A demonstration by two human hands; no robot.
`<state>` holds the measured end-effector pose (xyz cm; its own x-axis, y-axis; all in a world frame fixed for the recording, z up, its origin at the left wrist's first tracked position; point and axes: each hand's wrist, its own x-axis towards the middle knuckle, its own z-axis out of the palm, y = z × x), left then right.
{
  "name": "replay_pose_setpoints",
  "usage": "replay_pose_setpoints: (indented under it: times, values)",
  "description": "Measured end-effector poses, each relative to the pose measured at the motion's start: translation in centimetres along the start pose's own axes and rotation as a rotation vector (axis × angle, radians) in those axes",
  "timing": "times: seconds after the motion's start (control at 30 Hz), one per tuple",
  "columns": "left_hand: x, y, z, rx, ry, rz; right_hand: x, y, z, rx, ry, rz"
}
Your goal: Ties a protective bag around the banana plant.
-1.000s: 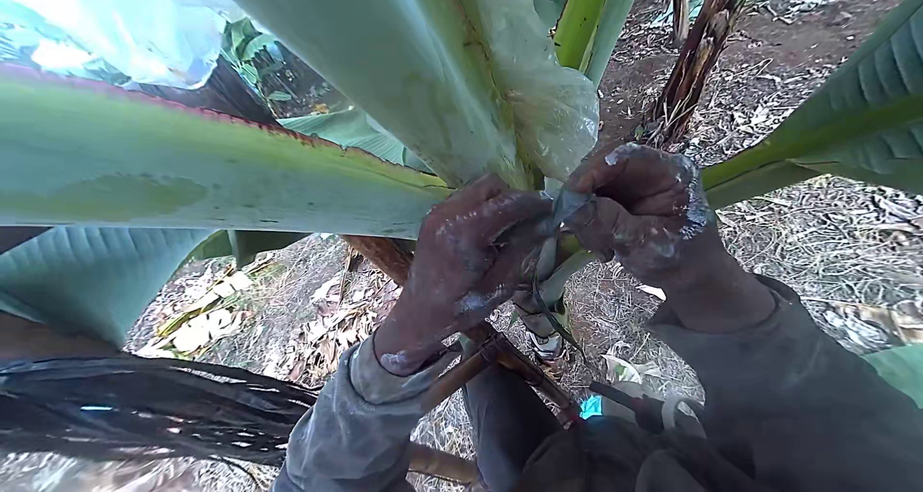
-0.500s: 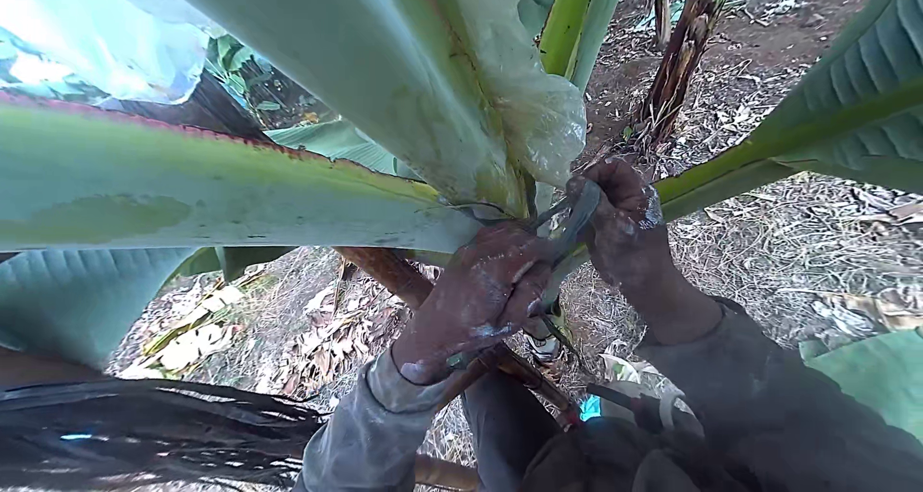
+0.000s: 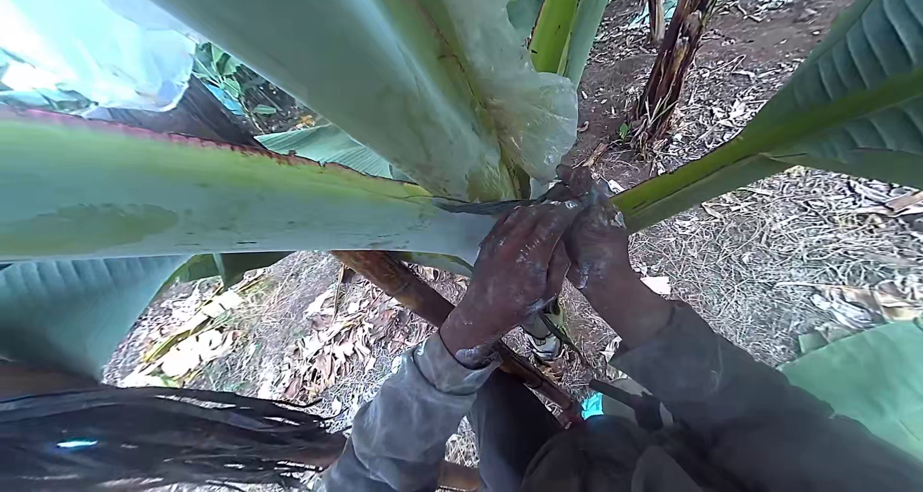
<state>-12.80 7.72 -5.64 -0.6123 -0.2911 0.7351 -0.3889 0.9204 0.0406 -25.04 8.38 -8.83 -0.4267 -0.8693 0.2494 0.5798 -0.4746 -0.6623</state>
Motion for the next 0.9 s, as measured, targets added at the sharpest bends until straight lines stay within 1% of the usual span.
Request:
replay_pose_setpoints:
  times: [0.1, 0.2, 0.23, 0.3, 0.37, 0.4, 0.5, 0.53, 0.57, 0.6, 0.63, 0.67, 0.7, 0.73, 0.77, 0.8, 0.83, 0.9]
  values:
    - [0.4, 0.2, -0.2, -0.031, -0.020, -0.031, 0.4, 0.1, 0.0, -0.012, 0.067, -0.042]
    - [0.5, 0.0, 0.1, -0.043, -0.042, -0.046, 1.0, 0.0, 0.0, 0.006, 0.077, 0.014]
    - [0.5, -0.1, 0.2, -0.048, -0.039, -0.052, 1.5, 0.0, -0.1, -0.023, 0.051, 0.038]
    - [0.6, -0.1, 0.0, -0.051, -0.030, -0.083, 3.1, -0.5, -0.1, -0.163, -0.030, 0.036]
    - [0.7, 0.2, -0.2, -0.028, 0.047, -0.124, 4.4, -1.5, 0.3, -0.310, -0.087, -0.015]
    - [0.6, 0.3, -0.2, 0.001, 0.122, -0.131, 4.9, -2.1, 0.4, -0.368, -0.118, -0.052]
    - [-0.5, 0.7, 1.6, 0.058, 0.411, -0.027, 4.9, -4.1, 0.5, -0.518, -0.258, -0.198]
    - [-1.2, 1.1, 2.7, 0.044, 0.461, 0.010, 4.5, -4.7, 0.4, -0.571, -0.301, -0.231]
    - [-1.9, 1.4, 3.8, 0.018, 0.471, 0.029, 3.8, -5.3, 0.7, -0.621, -0.302, -0.235]
    - [-2.2, 1.6, 4.8, -0.024, 0.458, 0.019, 2.4, -6.3, 1.4, -0.671, -0.290, -0.202]
    - [-2.3, 1.8, 5.5, -0.077, 0.420, -0.035, 0.3, -8.1, 2.7, -0.737, -0.276, -0.095]
    - [-2.2, 2.0, 5.7, -0.120, 0.361, -0.124, -0.8, -9.3, 4.2, -0.755, -0.233, 0.006]
    - [-1.9, 2.1, 5.6, -0.143, 0.308, -0.219, -1.0, -9.6, 4.8, -0.753, -0.208, 0.051]
    - [-1.5, 2.0, 5.5, -0.170, 0.274, -0.301, -0.6, -9.3, 4.5, -0.729, -0.223, 0.040]
    - [-1.2, 2.0, 5.3, -0.202, 0.258, -0.357, 0.6, -8.2, 3.3, -0.698, -0.256, -0.027]
    - [-1.0, 1.9, 5.4, -0.237, 0.265, -0.392, 2.7, -6.5, 1.6, -0.670, -0.276, -0.135]
    - [-1.0, 1.9, 5.6, -0.278, 0.282, -0.416, 4.1, -5.4, 0.5, -0.638, -0.300, -0.197]
    - [-0.9, 1.9, 6.0, -0.378, 0.311, -0.453, 5.2, -5.1, -0.2, -0.614, -0.328, -0.221]
